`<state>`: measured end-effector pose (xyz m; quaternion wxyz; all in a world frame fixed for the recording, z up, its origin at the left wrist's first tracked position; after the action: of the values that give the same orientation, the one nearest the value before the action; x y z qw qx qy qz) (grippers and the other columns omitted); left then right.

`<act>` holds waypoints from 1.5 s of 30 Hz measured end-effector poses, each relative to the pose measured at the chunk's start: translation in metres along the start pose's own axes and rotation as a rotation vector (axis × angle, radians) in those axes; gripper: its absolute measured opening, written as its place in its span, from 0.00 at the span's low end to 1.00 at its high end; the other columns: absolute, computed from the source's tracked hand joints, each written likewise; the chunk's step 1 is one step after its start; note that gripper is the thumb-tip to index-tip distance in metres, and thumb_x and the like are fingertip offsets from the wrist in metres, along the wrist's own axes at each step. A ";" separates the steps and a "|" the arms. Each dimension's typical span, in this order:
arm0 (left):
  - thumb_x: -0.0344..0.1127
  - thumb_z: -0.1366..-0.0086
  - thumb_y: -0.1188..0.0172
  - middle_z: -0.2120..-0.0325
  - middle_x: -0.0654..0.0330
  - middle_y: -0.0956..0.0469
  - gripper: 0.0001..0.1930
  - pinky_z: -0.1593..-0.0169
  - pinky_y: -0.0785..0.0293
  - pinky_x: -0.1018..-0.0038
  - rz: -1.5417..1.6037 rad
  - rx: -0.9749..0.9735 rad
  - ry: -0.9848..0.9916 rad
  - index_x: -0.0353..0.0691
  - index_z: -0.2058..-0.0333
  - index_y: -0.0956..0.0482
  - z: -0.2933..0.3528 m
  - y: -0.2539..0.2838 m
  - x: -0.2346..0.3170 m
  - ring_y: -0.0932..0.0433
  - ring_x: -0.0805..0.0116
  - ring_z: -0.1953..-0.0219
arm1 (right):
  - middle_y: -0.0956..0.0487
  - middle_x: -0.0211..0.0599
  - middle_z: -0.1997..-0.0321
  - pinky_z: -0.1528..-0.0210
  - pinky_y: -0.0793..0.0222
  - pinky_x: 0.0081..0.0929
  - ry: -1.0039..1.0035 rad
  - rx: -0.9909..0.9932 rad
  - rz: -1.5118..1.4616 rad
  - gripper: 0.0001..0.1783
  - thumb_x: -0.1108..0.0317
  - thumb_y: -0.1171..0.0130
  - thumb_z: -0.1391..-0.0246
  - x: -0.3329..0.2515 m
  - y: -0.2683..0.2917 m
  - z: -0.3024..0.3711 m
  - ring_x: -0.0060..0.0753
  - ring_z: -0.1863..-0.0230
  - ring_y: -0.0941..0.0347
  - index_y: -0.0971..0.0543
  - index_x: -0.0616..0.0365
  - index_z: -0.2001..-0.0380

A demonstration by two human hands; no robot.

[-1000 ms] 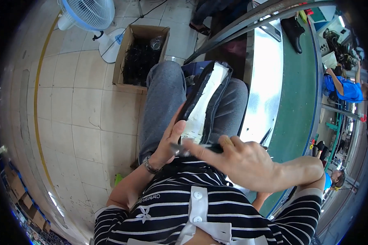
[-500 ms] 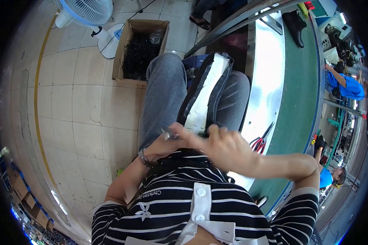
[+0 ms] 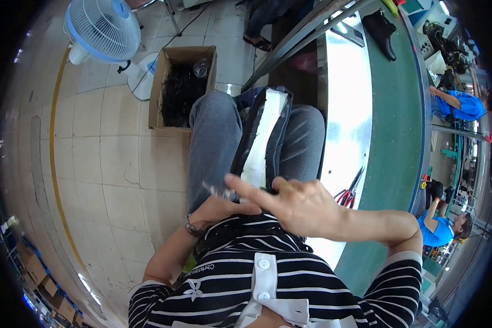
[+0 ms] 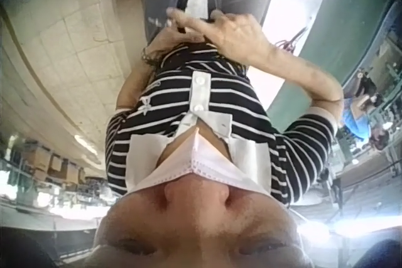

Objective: Trim excess material and assemble upper components of a leather boot.

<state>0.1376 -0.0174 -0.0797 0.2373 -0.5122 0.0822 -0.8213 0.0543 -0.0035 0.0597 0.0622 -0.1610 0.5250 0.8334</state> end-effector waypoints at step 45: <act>0.36 0.62 0.19 0.34 0.55 0.44 0.66 0.33 0.44 0.65 -0.195 -0.109 -0.494 0.49 0.30 0.60 -0.069 -0.025 0.114 0.42 0.65 0.34 | 0.31 0.50 0.40 0.36 0.41 0.40 -0.664 0.901 -0.536 0.43 0.63 0.26 0.62 0.161 -0.104 0.152 0.54 0.38 0.36 0.31 0.58 0.40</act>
<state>0.0282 -0.0572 -0.0106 0.1420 -0.7144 0.0162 -0.6850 -0.0996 0.1676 -0.0225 0.4911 0.0229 0.7191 0.4911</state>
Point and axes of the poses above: each hand's wrist, its own z-axis away from the middle knuckle, its own y-axis out of the back of the hand, x = y × z, the point moved 9 cm from there along -z, towards the middle knuckle
